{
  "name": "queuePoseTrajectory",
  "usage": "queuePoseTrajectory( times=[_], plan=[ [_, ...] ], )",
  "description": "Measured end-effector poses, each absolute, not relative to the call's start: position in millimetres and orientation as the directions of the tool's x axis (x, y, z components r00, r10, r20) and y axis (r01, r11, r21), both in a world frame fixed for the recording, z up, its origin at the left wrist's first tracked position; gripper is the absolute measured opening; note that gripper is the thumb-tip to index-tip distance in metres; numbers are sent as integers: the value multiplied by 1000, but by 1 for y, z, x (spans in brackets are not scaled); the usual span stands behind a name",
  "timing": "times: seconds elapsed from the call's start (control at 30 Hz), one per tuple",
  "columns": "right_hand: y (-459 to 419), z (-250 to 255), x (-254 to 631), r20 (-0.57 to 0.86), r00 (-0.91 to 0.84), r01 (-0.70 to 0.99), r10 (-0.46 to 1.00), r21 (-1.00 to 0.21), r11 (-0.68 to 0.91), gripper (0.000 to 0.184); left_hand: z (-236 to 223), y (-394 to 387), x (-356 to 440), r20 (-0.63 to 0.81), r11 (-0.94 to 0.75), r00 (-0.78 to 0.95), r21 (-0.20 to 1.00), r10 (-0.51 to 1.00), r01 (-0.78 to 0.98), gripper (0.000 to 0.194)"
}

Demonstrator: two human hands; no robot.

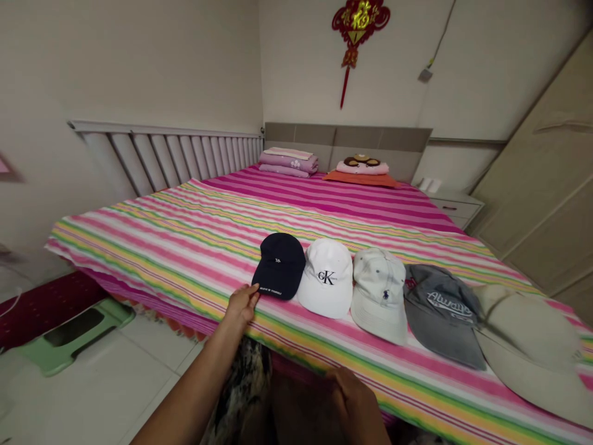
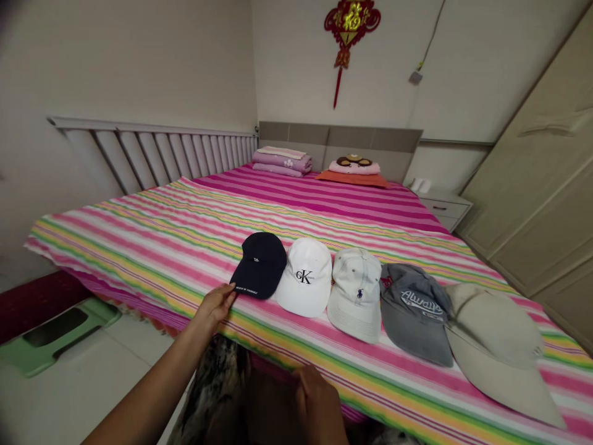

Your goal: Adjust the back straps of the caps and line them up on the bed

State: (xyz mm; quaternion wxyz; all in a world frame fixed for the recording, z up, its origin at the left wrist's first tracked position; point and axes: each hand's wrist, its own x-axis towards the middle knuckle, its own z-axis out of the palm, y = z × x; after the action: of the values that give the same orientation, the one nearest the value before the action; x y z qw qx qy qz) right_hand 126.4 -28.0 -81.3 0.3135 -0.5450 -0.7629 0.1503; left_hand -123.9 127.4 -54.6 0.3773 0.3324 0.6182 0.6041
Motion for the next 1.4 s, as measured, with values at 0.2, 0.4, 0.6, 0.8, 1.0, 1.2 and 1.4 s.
queuePoseTrajectory(
  times=[0.2,0.4,0.6,0.8,1.0,1.2,1.4],
  plan=[
    [-16,-66,116,95,-153,416,984,-897,151,20,-48,103,-115,-113,90,-18,869,993,-487,19],
    [7,-35,133,18,-102,-326,995,-945,-16,64,-78,37,-98,20,289,429,713,903,-640,38],
    [5,4,142,31,-47,-560,998,-828,-1,47,-85,19,-103,-103,415,612,820,784,-394,36],
    [-6,-5,142,-40,15,-614,999,-789,-23,31,-33,32,-97,23,473,777,782,629,-406,55],
    [-18,-3,156,-79,-246,-431,966,-884,-182,27,14,36,-70,-48,438,696,808,716,-395,34],
    [-18,25,158,-42,-352,-272,935,-951,-145,48,26,28,-59,-100,425,721,860,686,-285,23],
    [-21,30,140,-129,-283,-193,951,-963,-188,30,30,18,-50,-75,462,784,841,616,-282,33]
  ],
)
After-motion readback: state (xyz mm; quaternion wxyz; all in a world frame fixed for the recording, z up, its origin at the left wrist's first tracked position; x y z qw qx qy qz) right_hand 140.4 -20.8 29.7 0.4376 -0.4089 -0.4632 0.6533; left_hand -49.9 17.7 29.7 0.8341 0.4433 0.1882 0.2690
